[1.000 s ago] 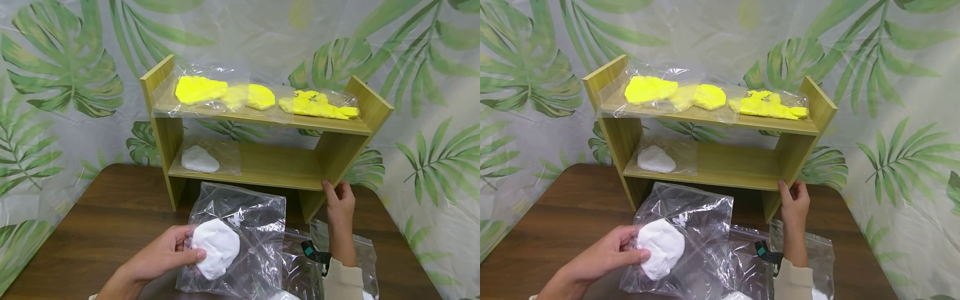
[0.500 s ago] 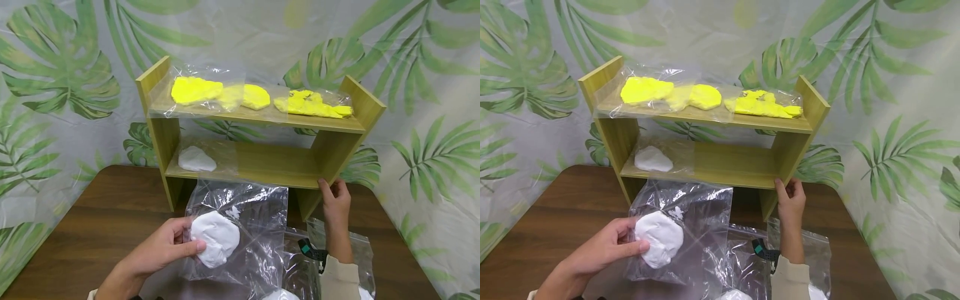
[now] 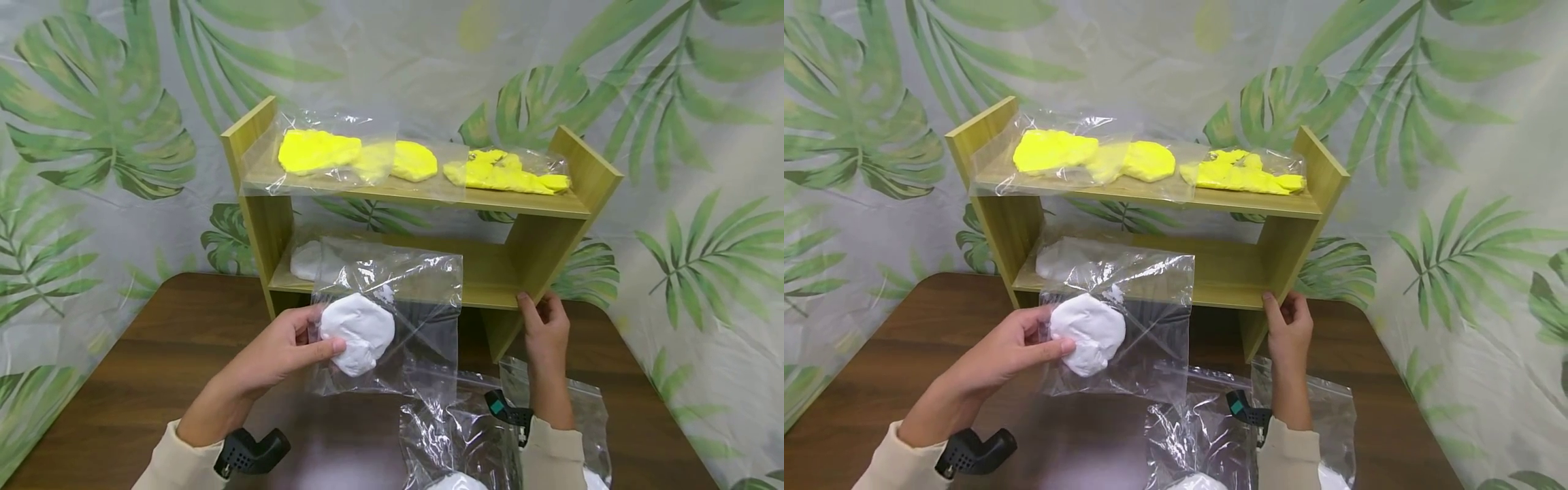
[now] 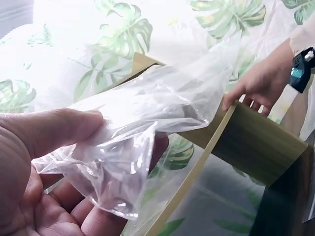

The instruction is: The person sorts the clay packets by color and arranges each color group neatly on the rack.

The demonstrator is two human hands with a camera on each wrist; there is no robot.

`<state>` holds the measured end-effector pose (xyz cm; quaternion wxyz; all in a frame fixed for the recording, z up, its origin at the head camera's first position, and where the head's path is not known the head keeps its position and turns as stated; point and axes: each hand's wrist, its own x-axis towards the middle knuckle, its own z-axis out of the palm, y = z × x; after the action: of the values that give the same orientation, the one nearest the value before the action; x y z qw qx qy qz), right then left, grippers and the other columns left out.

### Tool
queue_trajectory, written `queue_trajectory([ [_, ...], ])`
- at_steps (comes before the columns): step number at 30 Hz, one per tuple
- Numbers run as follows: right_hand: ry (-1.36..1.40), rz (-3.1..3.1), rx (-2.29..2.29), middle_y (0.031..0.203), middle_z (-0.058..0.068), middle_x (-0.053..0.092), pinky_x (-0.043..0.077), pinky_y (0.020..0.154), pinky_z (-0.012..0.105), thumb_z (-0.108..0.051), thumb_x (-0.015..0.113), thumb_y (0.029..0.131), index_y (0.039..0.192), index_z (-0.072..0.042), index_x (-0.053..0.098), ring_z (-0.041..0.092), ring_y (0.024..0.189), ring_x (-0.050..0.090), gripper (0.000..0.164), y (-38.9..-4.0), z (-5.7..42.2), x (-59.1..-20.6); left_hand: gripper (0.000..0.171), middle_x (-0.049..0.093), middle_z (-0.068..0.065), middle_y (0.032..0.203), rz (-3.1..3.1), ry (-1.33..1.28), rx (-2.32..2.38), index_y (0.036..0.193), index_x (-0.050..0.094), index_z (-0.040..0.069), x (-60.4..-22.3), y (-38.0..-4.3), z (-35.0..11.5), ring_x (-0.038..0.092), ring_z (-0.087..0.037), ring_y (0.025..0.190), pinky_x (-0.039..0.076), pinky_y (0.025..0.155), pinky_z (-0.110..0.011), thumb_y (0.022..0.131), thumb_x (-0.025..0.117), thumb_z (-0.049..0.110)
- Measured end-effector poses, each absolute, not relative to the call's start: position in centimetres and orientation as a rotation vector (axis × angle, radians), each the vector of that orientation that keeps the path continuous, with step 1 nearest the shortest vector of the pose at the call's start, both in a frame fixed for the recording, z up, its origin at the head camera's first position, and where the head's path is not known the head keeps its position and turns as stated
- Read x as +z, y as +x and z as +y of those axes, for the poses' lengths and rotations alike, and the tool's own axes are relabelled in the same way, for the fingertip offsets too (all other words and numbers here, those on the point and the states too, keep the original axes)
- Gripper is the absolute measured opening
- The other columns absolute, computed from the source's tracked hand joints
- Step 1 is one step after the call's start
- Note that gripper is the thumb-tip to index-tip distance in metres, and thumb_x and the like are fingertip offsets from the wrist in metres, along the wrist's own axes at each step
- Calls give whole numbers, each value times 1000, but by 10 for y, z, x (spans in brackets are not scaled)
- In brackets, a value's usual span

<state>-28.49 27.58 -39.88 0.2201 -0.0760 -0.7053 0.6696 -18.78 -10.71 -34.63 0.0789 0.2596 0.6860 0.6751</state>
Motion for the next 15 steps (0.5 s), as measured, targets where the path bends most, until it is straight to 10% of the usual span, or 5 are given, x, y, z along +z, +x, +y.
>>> queue_trajectory([
  [15,-191,-1929,1841,86,-5,59,42,70,21,-24,68,90,101,-16,60,11,82,52,15,-287,277,-400,37,65,-8,92,2168,610,1987,124,53,-7,-323,-248,-100,62,-13,77,52,68,-26,93,63,10],
])
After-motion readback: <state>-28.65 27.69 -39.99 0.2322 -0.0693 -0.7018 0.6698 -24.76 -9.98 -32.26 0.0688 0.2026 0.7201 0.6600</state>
